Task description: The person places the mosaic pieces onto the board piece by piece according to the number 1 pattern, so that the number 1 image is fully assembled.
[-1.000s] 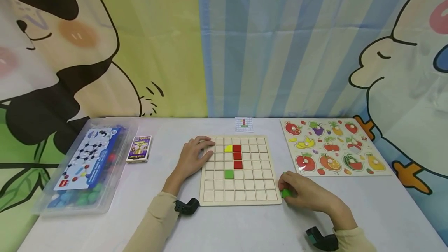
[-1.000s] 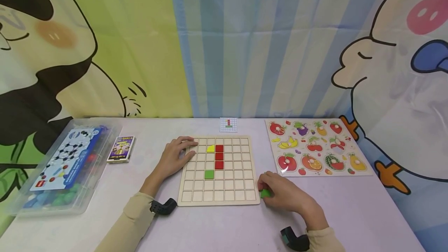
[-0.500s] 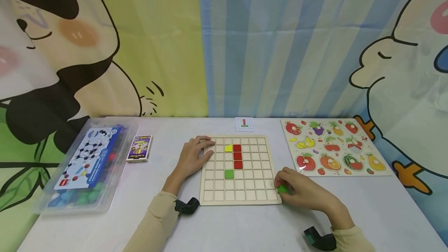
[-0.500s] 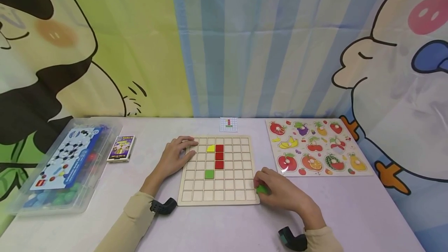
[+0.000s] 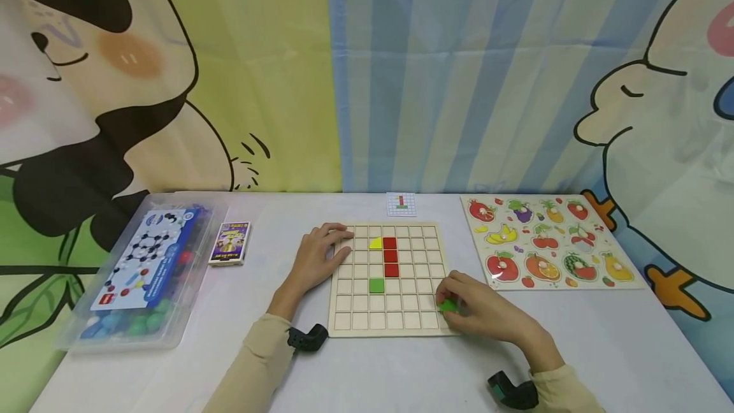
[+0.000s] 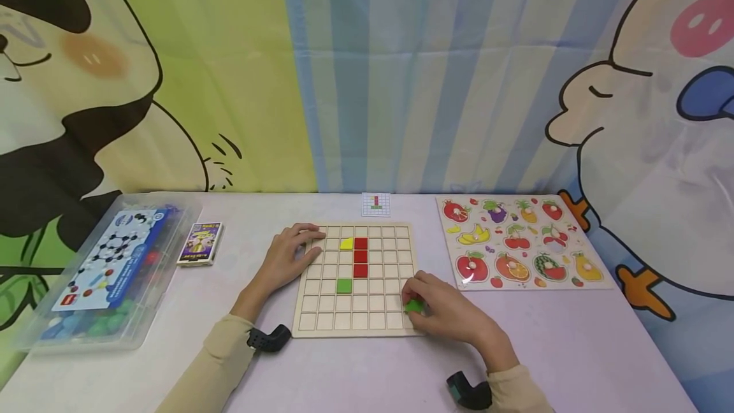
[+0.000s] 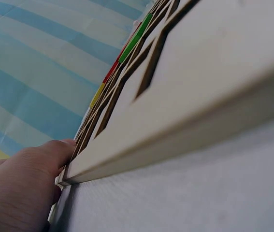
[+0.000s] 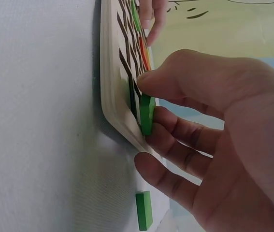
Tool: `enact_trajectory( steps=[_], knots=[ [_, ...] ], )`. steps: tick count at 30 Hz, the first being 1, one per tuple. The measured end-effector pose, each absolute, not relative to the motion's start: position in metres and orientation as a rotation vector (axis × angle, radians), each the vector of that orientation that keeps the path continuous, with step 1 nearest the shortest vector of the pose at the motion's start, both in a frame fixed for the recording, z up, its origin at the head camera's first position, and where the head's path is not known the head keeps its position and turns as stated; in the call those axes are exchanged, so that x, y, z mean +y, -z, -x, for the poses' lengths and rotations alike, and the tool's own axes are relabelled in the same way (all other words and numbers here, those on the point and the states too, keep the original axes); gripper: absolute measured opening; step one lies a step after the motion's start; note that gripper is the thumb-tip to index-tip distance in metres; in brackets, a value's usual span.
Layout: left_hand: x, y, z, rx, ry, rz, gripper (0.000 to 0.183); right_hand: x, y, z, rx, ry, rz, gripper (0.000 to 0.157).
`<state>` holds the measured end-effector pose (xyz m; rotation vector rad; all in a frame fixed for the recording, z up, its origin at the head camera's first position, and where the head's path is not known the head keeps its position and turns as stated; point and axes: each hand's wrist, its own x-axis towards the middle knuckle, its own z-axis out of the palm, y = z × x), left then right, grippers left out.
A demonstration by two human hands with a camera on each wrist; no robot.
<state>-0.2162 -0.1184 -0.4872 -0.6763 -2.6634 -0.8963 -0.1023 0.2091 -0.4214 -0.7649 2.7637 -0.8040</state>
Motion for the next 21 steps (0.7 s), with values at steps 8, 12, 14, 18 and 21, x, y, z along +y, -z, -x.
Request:
enact_trajectory(
  steps=[8, 12, 14, 18, 21],
  knots=[
    [-0.118, 0.488, 0.216, -2.638, 0.891, 0.687, 0.028, 0.203, 0.421, 0.106, 2.781, 0.808, 0.797, 0.020],
    [-0.119, 0.488, 0.216, -2.637, 0.887, 0.688, 0.028, 0.199, 0.421, 0.110, 2.795, 0.810, 0.825, 0.018],
    [-0.119, 0.488, 0.216, -2.640, 0.885, 0.688, 0.028, 0.196, 0.421, 0.112, 2.801, 0.819, 0.833, 0.017],
    [-0.119, 0.488, 0.216, -2.655, 0.880, 0.685, 0.029, 0.191, 0.421, 0.116, 2.797, 0.843, 0.843, 0.018],
    [-0.119, 0.488, 0.216, -2.657, 0.883, 0.686, 0.029, 0.186, 0.421, 0.118, 2.779, 0.871, 0.848, 0.019]
  ],
)
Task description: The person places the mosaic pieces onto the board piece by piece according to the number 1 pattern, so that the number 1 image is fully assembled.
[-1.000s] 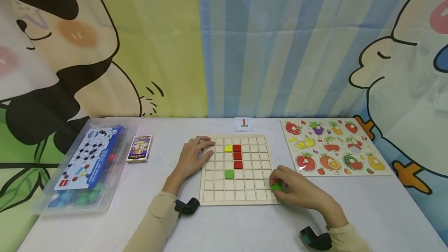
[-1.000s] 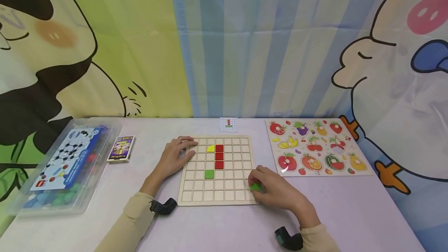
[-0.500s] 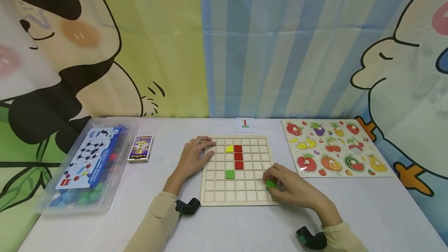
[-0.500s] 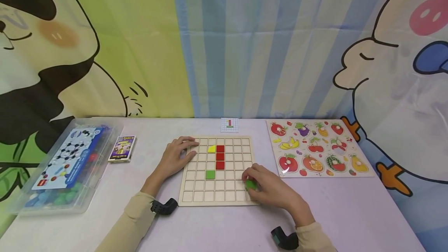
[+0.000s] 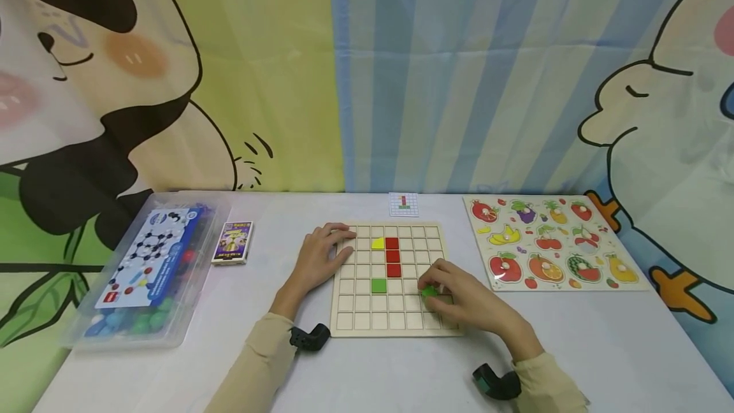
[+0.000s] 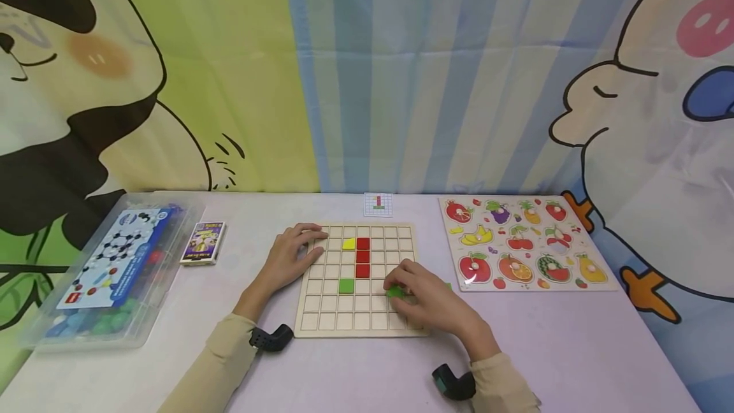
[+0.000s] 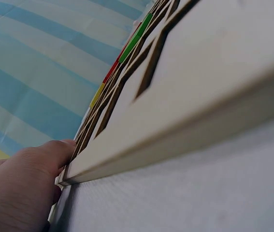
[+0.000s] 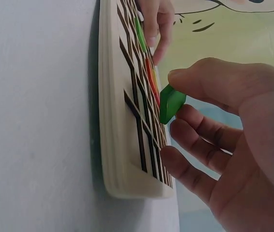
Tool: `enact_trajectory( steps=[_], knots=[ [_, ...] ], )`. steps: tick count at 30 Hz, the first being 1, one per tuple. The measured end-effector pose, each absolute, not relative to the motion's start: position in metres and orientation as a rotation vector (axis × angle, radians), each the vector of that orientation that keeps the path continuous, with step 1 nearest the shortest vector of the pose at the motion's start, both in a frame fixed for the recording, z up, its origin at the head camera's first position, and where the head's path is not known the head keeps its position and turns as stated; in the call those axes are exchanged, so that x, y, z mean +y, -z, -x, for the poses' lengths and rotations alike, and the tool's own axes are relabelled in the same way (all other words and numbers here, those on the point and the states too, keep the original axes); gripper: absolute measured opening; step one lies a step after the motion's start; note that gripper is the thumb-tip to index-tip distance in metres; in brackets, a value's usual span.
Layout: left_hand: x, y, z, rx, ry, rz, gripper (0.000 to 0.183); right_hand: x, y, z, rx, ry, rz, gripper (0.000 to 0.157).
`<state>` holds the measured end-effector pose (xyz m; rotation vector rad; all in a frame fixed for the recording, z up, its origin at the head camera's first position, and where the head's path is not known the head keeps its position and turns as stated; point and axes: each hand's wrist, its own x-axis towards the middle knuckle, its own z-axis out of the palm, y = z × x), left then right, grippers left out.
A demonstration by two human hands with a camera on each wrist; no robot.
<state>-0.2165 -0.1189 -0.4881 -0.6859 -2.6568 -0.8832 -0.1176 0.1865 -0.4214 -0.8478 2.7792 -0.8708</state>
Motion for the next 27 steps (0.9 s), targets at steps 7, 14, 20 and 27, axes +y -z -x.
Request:
enact_trajectory(
  steps=[7, 14, 20, 27],
  knots=[
    [-0.119, 0.488, 0.216, -2.655, 0.883, 0.690, 0.030, 0.173, 0.421, 0.123, 2.760, 0.928, 0.888, 0.018],
    [-0.118, 0.487, 0.216, -2.657, 0.889, 0.693, 0.029, 0.159, 0.427, 0.129, 2.761, 0.956, 0.937, 0.019],
    [-0.118, 0.487, 0.216, -2.663, 0.893, 0.688, 0.030, 0.152, 0.431, 0.132, 2.796, 0.934, 0.939, 0.020],
    [-0.119, 0.486, 0.216, -2.659, 0.888, 0.690, 0.029, 0.148, 0.431, 0.133, 2.838, 0.883, 0.938, 0.020]
  ],
)
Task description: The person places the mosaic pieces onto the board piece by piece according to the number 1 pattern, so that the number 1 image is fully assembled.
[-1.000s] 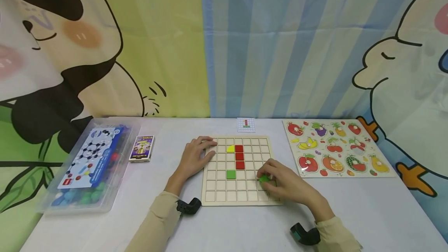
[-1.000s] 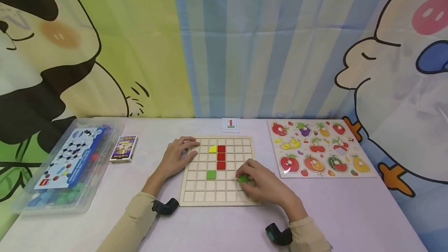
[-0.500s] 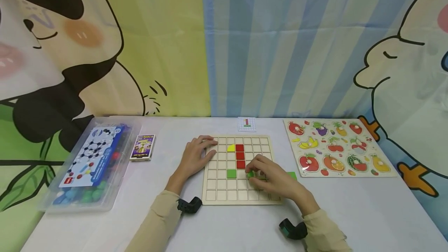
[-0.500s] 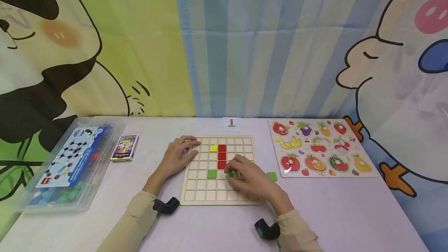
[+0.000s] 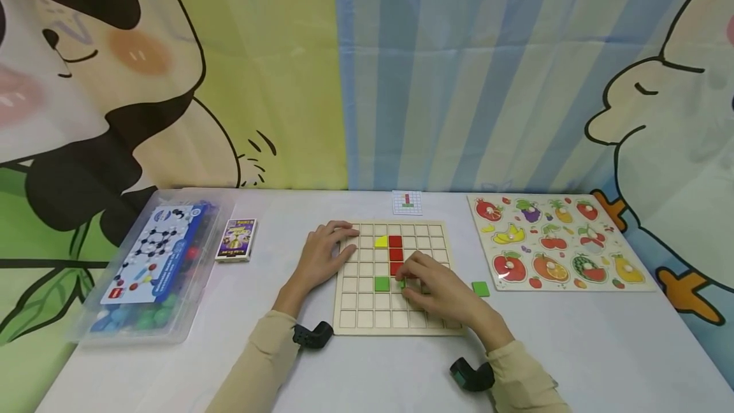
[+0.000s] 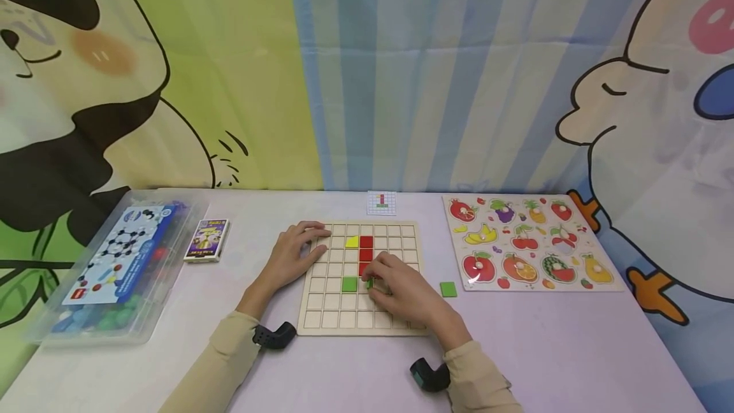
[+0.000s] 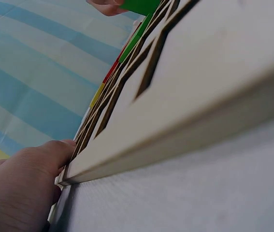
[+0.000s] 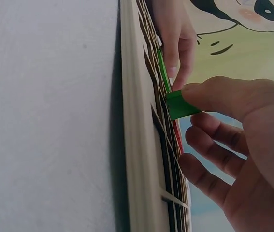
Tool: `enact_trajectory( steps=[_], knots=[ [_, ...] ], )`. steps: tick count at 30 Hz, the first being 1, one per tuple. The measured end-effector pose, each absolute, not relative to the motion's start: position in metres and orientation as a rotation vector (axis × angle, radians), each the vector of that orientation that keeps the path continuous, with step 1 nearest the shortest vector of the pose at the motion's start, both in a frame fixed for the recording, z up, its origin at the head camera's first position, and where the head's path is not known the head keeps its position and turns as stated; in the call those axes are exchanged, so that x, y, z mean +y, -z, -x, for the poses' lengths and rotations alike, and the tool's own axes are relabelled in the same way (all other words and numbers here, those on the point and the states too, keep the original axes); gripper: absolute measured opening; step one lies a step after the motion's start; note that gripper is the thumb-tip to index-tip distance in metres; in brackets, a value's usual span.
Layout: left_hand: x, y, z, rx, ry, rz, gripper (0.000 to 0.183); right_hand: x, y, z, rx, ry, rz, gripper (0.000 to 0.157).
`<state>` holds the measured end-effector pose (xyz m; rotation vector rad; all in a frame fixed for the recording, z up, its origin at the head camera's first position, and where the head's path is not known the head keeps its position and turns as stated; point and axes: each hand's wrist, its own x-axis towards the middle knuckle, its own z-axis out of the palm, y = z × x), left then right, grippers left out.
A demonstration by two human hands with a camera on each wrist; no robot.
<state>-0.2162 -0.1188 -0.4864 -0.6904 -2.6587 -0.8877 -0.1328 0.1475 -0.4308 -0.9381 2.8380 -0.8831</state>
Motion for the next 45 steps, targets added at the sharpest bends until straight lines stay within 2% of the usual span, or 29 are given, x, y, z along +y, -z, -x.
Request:
enact_trajectory(
  steps=[15, 25, 45],
  knots=[
    [-0.117, 0.484, 0.215, -2.636, 0.898, 0.690, 0.028, 0.143, 0.432, 0.135, 2.932, 0.829, 0.992, 0.019],
    [-0.118, 0.486, 0.217, -2.656, 0.880, 0.685, 0.029, 0.137, 0.434, 0.134, 2.896, 0.779, 0.926, 0.029],
    [-0.118, 0.484, 0.216, -2.656, 0.885, 0.684, 0.028, 0.140, 0.432, 0.130, 2.881, 0.710, 1.018, 0.020]
  ],
)
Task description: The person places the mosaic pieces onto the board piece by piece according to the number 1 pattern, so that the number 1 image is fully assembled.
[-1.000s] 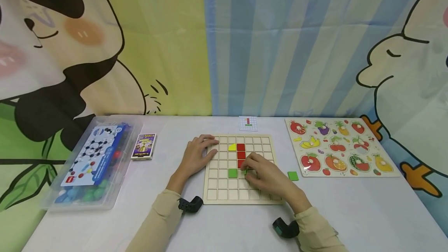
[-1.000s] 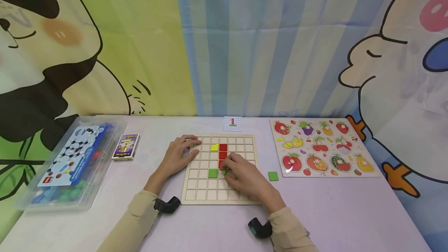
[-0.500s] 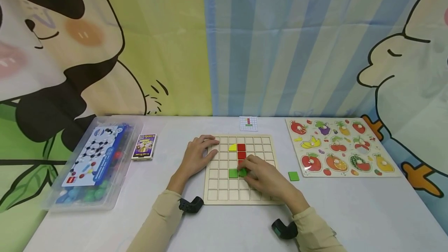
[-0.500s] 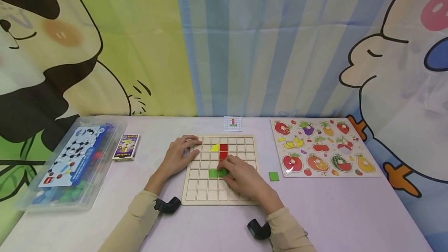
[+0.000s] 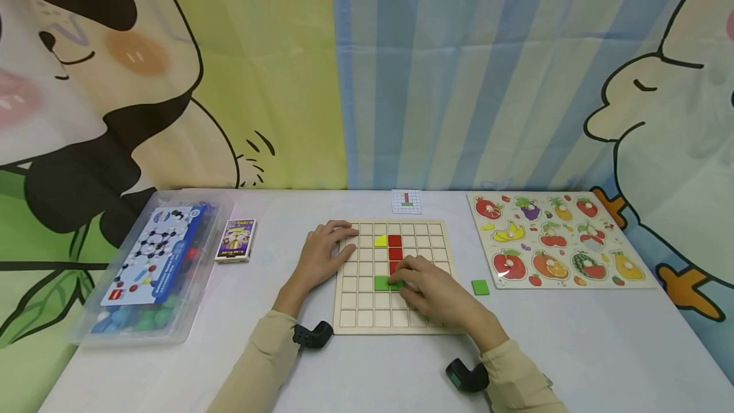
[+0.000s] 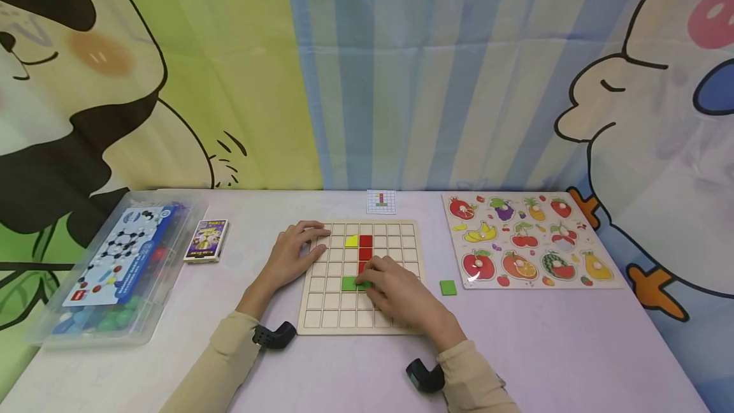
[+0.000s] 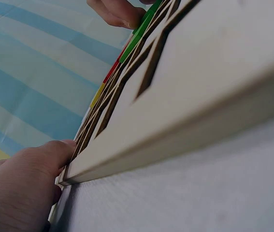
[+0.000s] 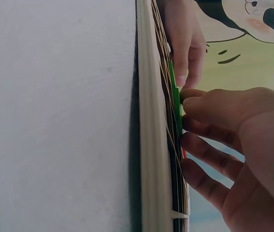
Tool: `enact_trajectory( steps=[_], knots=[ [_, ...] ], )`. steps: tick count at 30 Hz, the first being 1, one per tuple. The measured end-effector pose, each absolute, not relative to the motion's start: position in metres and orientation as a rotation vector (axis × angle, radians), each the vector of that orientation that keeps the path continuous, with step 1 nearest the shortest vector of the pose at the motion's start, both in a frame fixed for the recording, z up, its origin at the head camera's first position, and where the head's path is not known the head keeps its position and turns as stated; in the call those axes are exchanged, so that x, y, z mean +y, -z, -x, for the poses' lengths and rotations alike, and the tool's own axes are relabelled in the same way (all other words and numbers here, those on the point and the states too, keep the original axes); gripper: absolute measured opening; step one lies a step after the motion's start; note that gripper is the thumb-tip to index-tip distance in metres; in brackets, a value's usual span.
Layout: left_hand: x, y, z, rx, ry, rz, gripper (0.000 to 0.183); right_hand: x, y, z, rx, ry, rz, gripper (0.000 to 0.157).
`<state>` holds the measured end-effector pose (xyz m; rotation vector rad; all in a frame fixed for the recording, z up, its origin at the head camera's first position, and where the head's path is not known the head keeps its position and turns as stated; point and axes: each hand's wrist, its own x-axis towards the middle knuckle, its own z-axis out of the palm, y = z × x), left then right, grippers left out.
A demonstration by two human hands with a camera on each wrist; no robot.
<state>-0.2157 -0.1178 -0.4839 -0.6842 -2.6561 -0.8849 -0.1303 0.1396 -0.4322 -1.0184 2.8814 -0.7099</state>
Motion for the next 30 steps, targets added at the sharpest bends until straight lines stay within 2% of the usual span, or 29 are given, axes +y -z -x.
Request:
enact_trajectory(
  steps=[9, 18, 30],
  knots=[
    [-0.119, 0.487, 0.213, -2.632, 0.878, 0.687, 0.028, 0.141, 0.430, 0.123, 2.861, 0.701, 0.987, 0.027],
    [-0.115, 0.486, 0.215, -2.645, 0.868, 0.708, 0.029, 0.148, 0.431, 0.116, 2.873, 0.697, 1.086, 0.034],
    [-0.119, 0.486, 0.215, -2.650, 0.841, 0.711, 0.029, 0.168, 0.424, 0.111, 2.923, 0.806, 1.082, 0.022]
  ],
)
